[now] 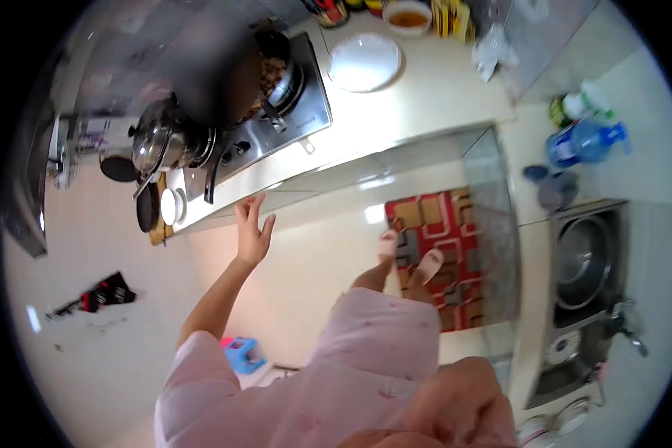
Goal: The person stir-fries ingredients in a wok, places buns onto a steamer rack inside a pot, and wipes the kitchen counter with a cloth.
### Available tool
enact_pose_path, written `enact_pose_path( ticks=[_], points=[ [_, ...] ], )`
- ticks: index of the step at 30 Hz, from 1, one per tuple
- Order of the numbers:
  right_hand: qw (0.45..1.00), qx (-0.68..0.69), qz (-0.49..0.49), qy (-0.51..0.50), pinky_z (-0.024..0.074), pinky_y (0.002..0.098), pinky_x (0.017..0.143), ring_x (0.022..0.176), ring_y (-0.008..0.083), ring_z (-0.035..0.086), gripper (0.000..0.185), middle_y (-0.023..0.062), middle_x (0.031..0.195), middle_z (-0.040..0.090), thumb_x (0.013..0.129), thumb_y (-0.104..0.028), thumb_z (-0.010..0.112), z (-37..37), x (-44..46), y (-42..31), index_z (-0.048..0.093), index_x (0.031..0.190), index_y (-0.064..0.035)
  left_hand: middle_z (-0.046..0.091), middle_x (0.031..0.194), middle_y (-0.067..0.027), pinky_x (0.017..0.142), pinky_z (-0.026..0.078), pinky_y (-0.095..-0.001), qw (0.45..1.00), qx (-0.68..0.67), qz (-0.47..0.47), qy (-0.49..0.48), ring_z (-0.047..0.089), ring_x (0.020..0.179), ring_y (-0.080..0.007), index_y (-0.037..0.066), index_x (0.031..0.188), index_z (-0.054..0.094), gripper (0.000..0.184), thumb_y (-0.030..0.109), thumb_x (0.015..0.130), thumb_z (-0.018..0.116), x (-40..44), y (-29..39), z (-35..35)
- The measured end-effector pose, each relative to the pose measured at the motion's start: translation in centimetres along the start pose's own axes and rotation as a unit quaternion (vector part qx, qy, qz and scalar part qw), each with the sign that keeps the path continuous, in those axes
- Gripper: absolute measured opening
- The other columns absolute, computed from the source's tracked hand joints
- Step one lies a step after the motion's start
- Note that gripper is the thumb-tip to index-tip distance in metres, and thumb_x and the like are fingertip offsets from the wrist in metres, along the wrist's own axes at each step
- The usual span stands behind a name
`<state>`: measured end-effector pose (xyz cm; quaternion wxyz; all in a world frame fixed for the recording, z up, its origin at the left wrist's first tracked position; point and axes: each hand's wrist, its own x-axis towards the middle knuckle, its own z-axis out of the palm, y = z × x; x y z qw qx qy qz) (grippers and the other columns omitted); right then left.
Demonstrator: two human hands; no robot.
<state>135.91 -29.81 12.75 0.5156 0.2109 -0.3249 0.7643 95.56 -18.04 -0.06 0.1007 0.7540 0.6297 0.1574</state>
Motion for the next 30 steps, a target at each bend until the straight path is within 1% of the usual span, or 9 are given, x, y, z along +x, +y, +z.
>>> enact_pose_path(
  ticks=[2, 5, 10, 13, 18, 19, 26, 29, 30],
  points=[
    [0.981, -0.031, -0.109, -0.158, 0.0479, 0.0354, 0.074, 0.090, 0.0259, 0.060, 0.026, 0.0076, 0.104, 0.061, 0.093, -0.034, 0.058, 5.5, 2.6, -1.8, 0.062, 0.106, -0.0122, 0.038, 0.122, -0.0172, 0.092, 0.042, -0.0383, 0.998, -0.038, -0.046, -0.028, 0.047, 0.104, -0.0313, 0.006, 0.130, 0.049, 0.048, 0.008, 0.085, 0.065, -4.3, 1.3, -1.4],
    [0.938, -0.059, -0.192, -0.282, 0.0479, 0.0322, 0.068, 0.085, 0.0206, 0.059, 0.015, 0.0040, 0.099, 0.059, 0.092, -0.030, 0.057, 10.4, 8.9, -4.9, 0.062, 0.092, -0.0161, 0.038, 0.122, -0.0155, 0.086, 0.047, -0.0374, 0.980, -0.124, -0.135, -0.073, 0.051, 0.098, -0.0291, 0.006, 0.126, 0.052, 0.044, 0.009, 0.085, 0.065, -9.4, 4.2, -3.1],
    [0.927, -0.019, -0.116, -0.356, 0.0486, 0.0304, 0.071, 0.086, 0.0183, 0.060, 0.016, 0.0039, 0.100, 0.060, 0.092, -0.026, 0.055, 13.3, 14.9, -4.6, 0.063, 0.090, -0.0121, 0.045, 0.118, -0.0158, 0.082, 0.050, -0.0377, 0.968, -0.206, -0.135, -0.054, 0.056, 0.096, -0.0293, 0.006, 0.124, 0.053, 0.040, 0.013, 0.086, 0.063, -11.7, 6.4, -3.6],
    [0.935, 0.005, -0.044, -0.352, 0.0492, 0.0310, 0.072, 0.086, 0.0190, 0.061, 0.018, 0.0055, 0.100, 0.061, 0.092, -0.024, 0.055, 13.7, 17.3, -1.9, 0.064, 0.090, -0.0092, 0.048, 0.116, -0.0178, 0.090, 0.046, -0.0396, 0.972, -0.177, -0.152, 0.017, 0.054, 0.102, -0.0338, 0.006, 0.124, 0.052, 0.043, 0.010, 0.083, 0.064, -8.9, 2.7, -3.3],
    [0.945, 0.010, 0.040, -0.324, 0.0500, 0.0320, 0.072, 0.085, 0.0202, 0.062, 0.020, 0.0081, 0.099, 0.063, 0.091, -0.022, 0.054, 13.1, 21.2, 4.0, 0.064, 0.091, -0.0045, 0.047, 0.117, -0.0233, 0.093, 0.042, -0.0411, 0.941, -0.037, -0.128, 0.311, 0.048, 0.109, -0.0376, 0.001, 0.123, 0.051, 0.049, 0.018, 0.080, 0.067, -0.1, -3.5, -8.0],
    [0.948, 0.012, 0.050, -0.315, 0.0502, 0.0322, 0.072, 0.084, 0.0204, 0.062, 0.021, 0.0086, 0.099, 0.063, 0.091, -0.021, 0.054, 12.7, 21.8, 5.1, 0.064, 0.092, -0.0035, 0.048, 0.116, -0.0244, 0.092, 0.043, -0.0417, 0.936, -0.020, -0.164, 0.310, 0.050, 0.107, -0.0382, 0.000, 0.122, 0.050, 0.049, 0.024, 0.082, 0.066, 1.7, -5.1, -8.5],
    [0.975, -0.009, 0.140, -0.171, 0.0514, 0.0336, 0.073, 0.083, 0.0221, 0.063, 0.024, 0.0122, 0.098, 0.065, 0.091, -0.017, 0.053, 8.4, 24.7, 12.2, 0.065, 0.093, 0.0031, 0.062, 0.102, -0.0246, 0.079, 0.050, -0.0487, 0.945, -0.117, -0.306, -0.017, 0.063, 0.094, -0.0397, 0.001, 0.115, 0.052, 0.058, 0.054, 0.091, 0.048, 9.7, -12.3, -8.4],
    [0.965, -0.152, 0.209, 0.054, 0.0519, 0.0342, 0.074, 0.082, 0.0228, 0.064, 0.026, 0.0138, 0.098, 0.066, 0.090, -0.016, 0.052, 2.4, 26.6, 14.3, 0.065, 0.094, 0.0060, 0.067, 0.089, -0.0195, 0.072, 0.053, -0.0473, 0.958, -0.061, -0.279, -0.038, 0.066, 0.085, -0.0377, 0.002, 0.108, 0.053, 0.055, 0.054, 0.092, 0.047, 10.5, -13.9, -6.4],
    [0.918, -0.299, 0.223, 0.132, 0.0521, 0.0344, 0.074, 0.082, 0.0230, 0.064, 0.026, 0.0143, 0.098, 0.067, 0.090, -0.015, 0.052, -1.1, 29.2, 15.9, 0.065, 0.094, 0.0069, 0.068, 0.087, -0.0185, 0.071, 0.053, -0.0469, 0.960, -0.052, -0.270, -0.045, 0.066, 0.083, -0.0374, 0.002, 0.107, 0.053, 0.054, 0.054, 0.092, 0.047, 10.8, -14.6, -6.0]
  ],
)
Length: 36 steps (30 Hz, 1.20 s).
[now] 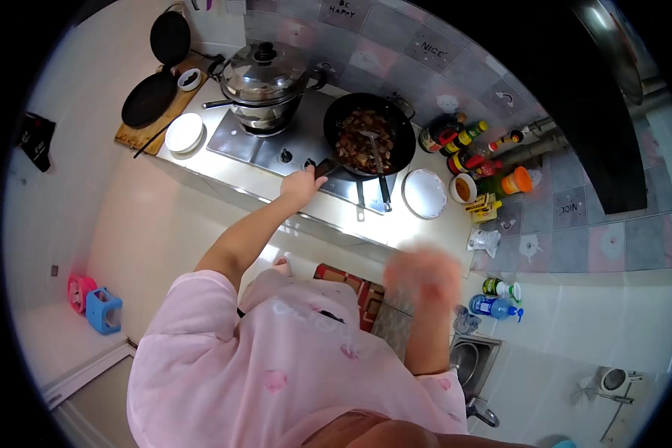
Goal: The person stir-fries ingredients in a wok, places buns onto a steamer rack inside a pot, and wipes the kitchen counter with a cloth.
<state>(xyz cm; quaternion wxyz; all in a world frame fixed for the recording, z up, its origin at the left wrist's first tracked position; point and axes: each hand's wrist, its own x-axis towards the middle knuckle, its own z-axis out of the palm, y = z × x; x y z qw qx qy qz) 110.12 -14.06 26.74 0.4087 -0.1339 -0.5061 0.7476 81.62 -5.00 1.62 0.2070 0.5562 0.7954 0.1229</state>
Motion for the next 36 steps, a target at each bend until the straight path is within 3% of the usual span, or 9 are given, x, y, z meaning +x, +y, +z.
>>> enact_pose_path(
  ticks=[2, 4, 5, 8, 14, 17, 20, 24, 36],
  points=[
    [0.953, -0.239, 0.085, 0.165, 0.0434, 0.0316, 0.094, 0.106, 0.0205, 0.057, 0.037, 0.0120, 0.110, 0.064, 0.092, -0.026, 0.058, -5.9, 6.2, 6.1, 0.062, 0.110, 0.0055, 0.067, 0.083, -0.0187, 0.068, 0.052, -0.0479, 1.000, 0.012, 0.020, 0.013, 0.066, 0.078, -0.0375, 0.003, 0.105, 0.054, 0.052, 0.053, 0.092, 0.047, 0.9, -0.6, -0.7],
    [0.812, -0.526, 0.137, 0.214, 0.0374, 0.0388, 0.103, 0.124, 0.0310, 0.048, 0.065, 0.0231, 0.131, 0.052, 0.083, -0.038, 0.070, -16.5, 6.7, 14.8, 0.051, 0.131, 0.0003, 0.067, 0.079, -0.0187, 0.066, 0.052, -0.0483, 0.999, 0.013, 0.031, 0.016, 0.066, 0.075, -0.0376, 0.003, 0.102, 0.055, 0.050, 0.052, 0.092, 0.048, 1.0, -1.3, -0.6],
    [0.756, -0.591, 0.186, 0.212, 0.0348, 0.0413, 0.105, 0.129, 0.0375, 0.043, 0.081, 0.0303, 0.134, 0.047, 0.077, -0.043, 0.073, -18.7, 6.7, 16.8, 0.041, 0.141, -0.0035, 0.067, 0.078, -0.0186, 0.066, 0.052, -0.0482, 0.999, 0.005, 0.032, 0.019, 0.066, 0.075, -0.0376, 0.003, 0.101, 0.055, 0.050, 0.052, 0.092, 0.048, 1.1, -1.4, -0.4],
    [0.740, -0.608, 0.202, 0.203, 0.0398, 0.0431, 0.100, 0.120, 0.0422, 0.048, 0.092, 0.0323, 0.131, 0.046, 0.074, -0.039, 0.076, -21.1, 8.8, 21.4, 0.027, 0.149, -0.0178, 0.067, 0.078, -0.0191, 0.066, 0.052, -0.0479, 1.000, -0.014, 0.013, 0.025, 0.066, 0.075, -0.0372, 0.004, 0.099, 0.058, 0.048, 0.051, 0.091, 0.051, 0.9, -1.0, 0.0],
    [0.650, -0.740, 0.118, 0.129, 0.0499, 0.0489, 0.078, 0.088, 0.0436, 0.061, 0.059, 0.0273, 0.098, 0.061, 0.081, -0.017, 0.064, -23.8, 13.5, 22.0, 0.048, 0.137, -0.0189, 0.068, 0.086, -0.0192, 0.072, 0.051, -0.0463, 0.992, -0.122, -0.023, 0.010, 0.066, 0.082, -0.0372, 0.008, 0.103, 0.064, 0.044, 0.048, 0.085, 0.060, 0.4, -0.6, -1.0],
    [0.599, -0.780, 0.166, 0.071, 0.0512, 0.0443, 0.079, 0.087, 0.0383, 0.065, 0.040, 0.0252, 0.095, 0.065, 0.081, -0.013, 0.061, -19.9, 15.2, 9.9, 0.062, 0.121, -0.0109, 0.068, 0.089, -0.0200, 0.077, 0.051, -0.0448, 0.984, -0.169, -0.050, -0.004, 0.065, 0.086, -0.0369, 0.010, 0.107, 0.066, 0.044, 0.046, 0.083, 0.063, 1.0, -0.8, -0.6],
    [0.659, -0.729, 0.182, -0.003, 0.0500, 0.0391, 0.085, 0.095, 0.0358, 0.065, 0.037, 0.0238, 0.103, 0.065, 0.078, -0.013, 0.063, -21.2, 14.5, 1.6, 0.065, 0.113, -0.0009, 0.068, 0.091, -0.0202, 0.080, 0.051, -0.0438, 0.979, -0.185, -0.069, -0.039, 0.065, 0.089, -0.0364, 0.009, 0.109, 0.066, 0.045, 0.045, 0.083, 0.063, 0.7, -0.3, -1.3],
    [0.600, -0.744, 0.271, -0.117, 0.0507, 0.0377, 0.083, 0.092, 0.0363, 0.066, 0.039, 0.0262, 0.098, 0.065, 0.079, -0.012, 0.063, -20.1, 14.5, 0.7, 0.064, 0.117, -0.0044, 0.068, 0.093, -0.0190, 0.081, 0.050, -0.0428, 0.975, -0.210, -0.073, -0.028, 0.065, 0.090, -0.0353, 0.009, 0.107, 0.067, 0.044, 0.044, 0.082, 0.064, 0.9, -0.5, -0.9],
    [0.689, -0.713, 0.095, 0.091, 0.0511, 0.0438, 0.072, 0.080, 0.0417, 0.064, 0.038, 0.0286, 0.087, 0.064, 0.081, -0.012, 0.062, -22.5, 18.9, 16.1, 0.064, 0.118, -0.0078, 0.069, 0.092, -0.0175, 0.080, 0.050, -0.0405, 0.972, -0.214, -0.089, -0.036, 0.066, 0.088, -0.0327, 0.010, 0.110, 0.068, 0.042, 0.042, 0.082, 0.064, 0.6, -0.3, -1.3]
  ],
)
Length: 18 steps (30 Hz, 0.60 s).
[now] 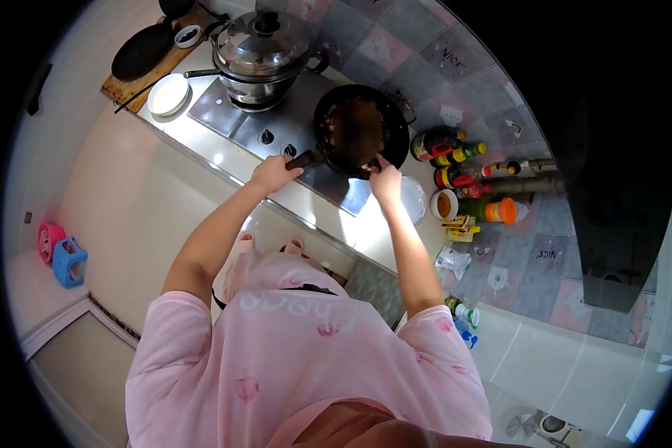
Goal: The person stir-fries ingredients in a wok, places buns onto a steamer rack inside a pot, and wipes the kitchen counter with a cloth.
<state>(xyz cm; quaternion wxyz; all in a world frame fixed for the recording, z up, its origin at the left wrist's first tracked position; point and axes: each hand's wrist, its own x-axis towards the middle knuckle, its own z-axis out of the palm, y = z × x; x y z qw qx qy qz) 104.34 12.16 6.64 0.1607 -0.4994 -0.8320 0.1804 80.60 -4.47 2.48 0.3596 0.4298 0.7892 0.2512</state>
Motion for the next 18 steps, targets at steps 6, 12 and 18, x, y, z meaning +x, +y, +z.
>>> enact_pose_path(
  ticks=[6, 12, 18],
  points=[
    [0.965, -0.188, -0.153, -0.104, 0.0533, 0.0443, 0.069, 0.072, 0.0365, 0.065, 0.039, 0.0226, 0.083, 0.065, 0.081, -0.011, 0.058, -11.0, 2.5, -6.4, 0.065, 0.120, -0.0147, 0.068, 0.098, -0.0183, 0.084, 0.050, -0.0412, 1.000, -0.007, 0.003, -0.020, 0.065, 0.094, -0.0325, 0.009, 0.113, 0.066, 0.046, 0.043, 0.082, 0.064, 0.3, -0.5, 0.1],
    [0.865, -0.401, -0.214, -0.210, 0.0554, 0.0400, 0.079, 0.096, 0.0326, 0.066, 0.031, 0.0156, 0.108, 0.066, 0.084, -0.008, 0.052, -6.8, 11.5, -9.8, 0.067, 0.112, -0.0079, 0.068, 0.097, -0.0184, 0.083, 0.050, -0.0409, 1.000, -0.013, -0.006, -0.009, 0.065, 0.093, -0.0324, 0.007, 0.111, 0.067, 0.046, 0.042, 0.082, 0.065, -0.5, 0.5, -0.7],
    [0.902, -0.324, -0.099, -0.268, 0.0524, 0.0423, 0.087, 0.107, 0.0344, 0.062, 0.026, 0.0180, 0.119, 0.062, 0.088, -0.010, 0.051, -10.1, 12.2, -8.1, 0.067, 0.108, -0.0051, 0.067, 0.100, -0.0203, 0.084, 0.050, -0.0402, 1.000, -0.016, 0.007, 0.000, 0.065, 0.095, -0.0343, 0.005, 0.116, 0.064, 0.051, 0.042, 0.081, 0.065, -0.6, 0.3, -0.8]
  ],
)
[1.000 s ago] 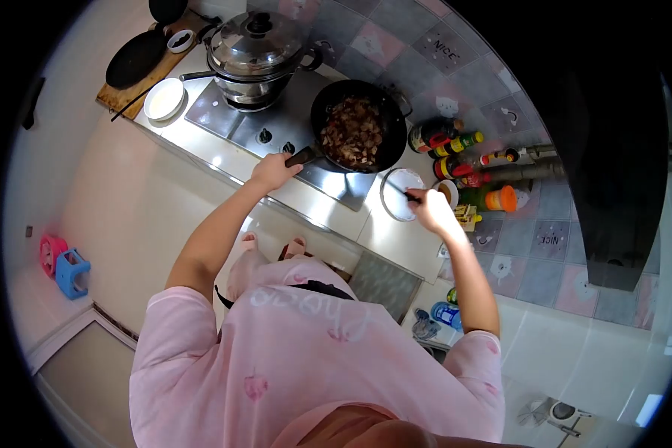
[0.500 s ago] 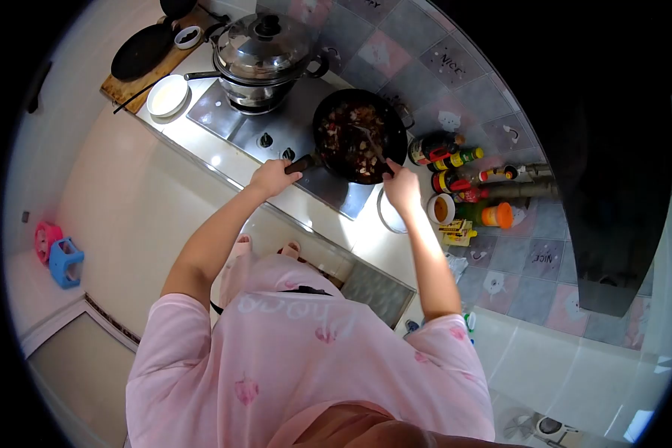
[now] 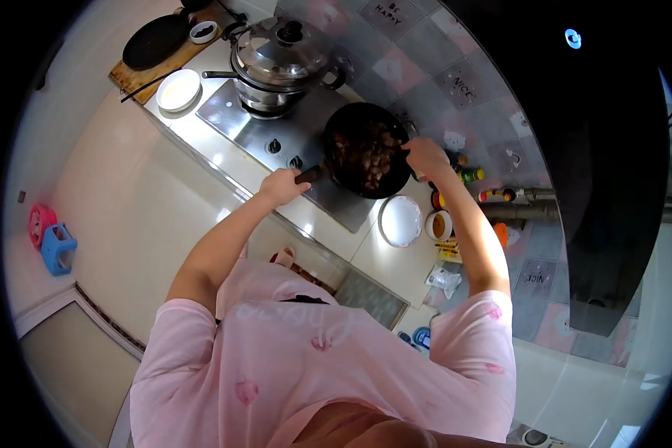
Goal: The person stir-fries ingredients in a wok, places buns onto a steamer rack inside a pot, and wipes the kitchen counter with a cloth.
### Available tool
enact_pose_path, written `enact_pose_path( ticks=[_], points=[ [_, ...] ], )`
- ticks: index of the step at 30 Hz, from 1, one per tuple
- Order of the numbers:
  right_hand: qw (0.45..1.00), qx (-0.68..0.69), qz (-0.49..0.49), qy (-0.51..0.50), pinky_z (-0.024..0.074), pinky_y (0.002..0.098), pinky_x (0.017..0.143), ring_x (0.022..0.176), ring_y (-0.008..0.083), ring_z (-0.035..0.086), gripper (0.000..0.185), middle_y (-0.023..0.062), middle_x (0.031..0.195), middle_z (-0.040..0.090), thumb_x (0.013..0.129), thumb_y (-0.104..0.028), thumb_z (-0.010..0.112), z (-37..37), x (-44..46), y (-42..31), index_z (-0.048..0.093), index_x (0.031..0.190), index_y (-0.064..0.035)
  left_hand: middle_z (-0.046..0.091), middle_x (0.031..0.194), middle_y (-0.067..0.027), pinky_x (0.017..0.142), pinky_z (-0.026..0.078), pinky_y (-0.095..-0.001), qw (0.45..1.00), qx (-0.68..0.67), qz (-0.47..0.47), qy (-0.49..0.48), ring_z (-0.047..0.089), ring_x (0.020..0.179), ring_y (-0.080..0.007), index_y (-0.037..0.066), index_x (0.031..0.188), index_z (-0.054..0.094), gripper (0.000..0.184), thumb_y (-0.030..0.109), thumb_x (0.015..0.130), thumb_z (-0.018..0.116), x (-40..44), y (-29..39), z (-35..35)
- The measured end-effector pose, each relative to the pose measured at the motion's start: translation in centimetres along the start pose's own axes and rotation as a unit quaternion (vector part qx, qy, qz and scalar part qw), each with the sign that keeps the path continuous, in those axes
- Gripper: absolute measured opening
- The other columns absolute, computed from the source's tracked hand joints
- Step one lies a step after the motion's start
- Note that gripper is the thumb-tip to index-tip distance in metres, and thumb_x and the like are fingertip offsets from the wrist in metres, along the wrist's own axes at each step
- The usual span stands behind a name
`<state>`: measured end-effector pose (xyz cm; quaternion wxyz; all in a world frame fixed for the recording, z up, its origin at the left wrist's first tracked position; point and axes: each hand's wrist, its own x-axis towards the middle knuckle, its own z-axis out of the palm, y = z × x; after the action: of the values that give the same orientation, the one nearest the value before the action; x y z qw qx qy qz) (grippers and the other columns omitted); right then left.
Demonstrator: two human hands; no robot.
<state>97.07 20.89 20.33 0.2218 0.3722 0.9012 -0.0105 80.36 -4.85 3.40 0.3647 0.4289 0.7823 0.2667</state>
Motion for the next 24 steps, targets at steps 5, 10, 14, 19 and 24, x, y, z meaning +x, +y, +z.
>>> enact_pose_path(
  ticks=[5, 10, 14, 19, 24],
  points=[
    [0.995, -0.090, -0.028, 0.026, 0.0525, 0.0444, 0.086, 0.106, 0.0370, 0.062, 0.027, 0.0192, 0.117, 0.063, 0.089, -0.012, 0.050, -2.6, 3.2, -4.6, 0.067, 0.108, -0.0048, 0.067, 0.103, -0.0205, 0.086, 0.049, -0.0403, 1.000, 0.006, 0.006, 0.011, 0.064, 0.098, -0.0339, 0.005, 0.118, 0.064, 0.052, 0.043, 0.081, 0.065, 0.3, -0.7, 1.0],
    [0.997, -0.035, 0.063, 0.010, 0.0529, 0.0481, 0.084, 0.104, 0.0391, 0.062, 0.027, 0.0215, 0.113, 0.064, 0.090, -0.012, 0.048, -0.7, 4.3, -4.1, 0.066, 0.108, -0.0023, 0.066, 0.105, -0.0203, 0.086, 0.049, -0.0404, 1.000, -0.005, -0.018, -0.018, 0.064, 0.099, -0.0332, 0.006, 0.118, 0.064, 0.052, 0.043, 0.081, 0.065, -0.1, 0.2, -0.1],
    [0.997, -0.053, -0.006, 0.054, 0.0527, 0.0460, 0.079, 0.088, 0.0409, 0.065, 0.022, 0.0229, 0.096, 0.067, 0.083, -0.016, 0.056, 10.6, 3.3, 5.5, 0.071, 0.090, -0.0010, 0.067, 0.101, -0.0198, 0.084, 0.050, -0.0404, 1.000, -0.013, -0.009, -0.025, 0.065, 0.096, -0.0334, 0.006, 0.116, 0.065, 0.051, 0.043, 0.081, 0.066, 0.5, 0.1, -0.7],
    [0.959, 0.245, 0.109, 0.090, 0.0519, 0.0410, 0.074, 0.080, 0.0385, 0.066, 0.033, 0.0282, 0.087, 0.065, 0.084, -0.013, 0.063, 8.2, -11.3, 1.6, 0.065, 0.114, -0.0004, 0.068, 0.091, -0.0193, 0.079, 0.050, -0.0413, 1.000, -0.014, 0.027, -0.001, 0.065, 0.089, -0.0345, 0.006, 0.110, 0.067, 0.046, 0.042, 0.081, 0.066, 1.3, -1.5, 1.2],
    [0.980, 0.183, 0.037, 0.072, 0.0520, 0.0422, 0.075, 0.080, 0.0405, 0.065, 0.033, 0.0275, 0.085, 0.064, 0.083, -0.012, 0.064, 4.7, -17.8, 1.4, 0.066, 0.115, -0.0057, 0.068, 0.087, -0.0189, 0.077, 0.050, -0.0415, 1.000, -0.023, 0.016, -0.005, 0.066, 0.086, -0.0348, 0.005, 0.105, 0.068, 0.044, 0.042, 0.081, 0.066, 0.8, -0.7, 0.4]
  ],
)
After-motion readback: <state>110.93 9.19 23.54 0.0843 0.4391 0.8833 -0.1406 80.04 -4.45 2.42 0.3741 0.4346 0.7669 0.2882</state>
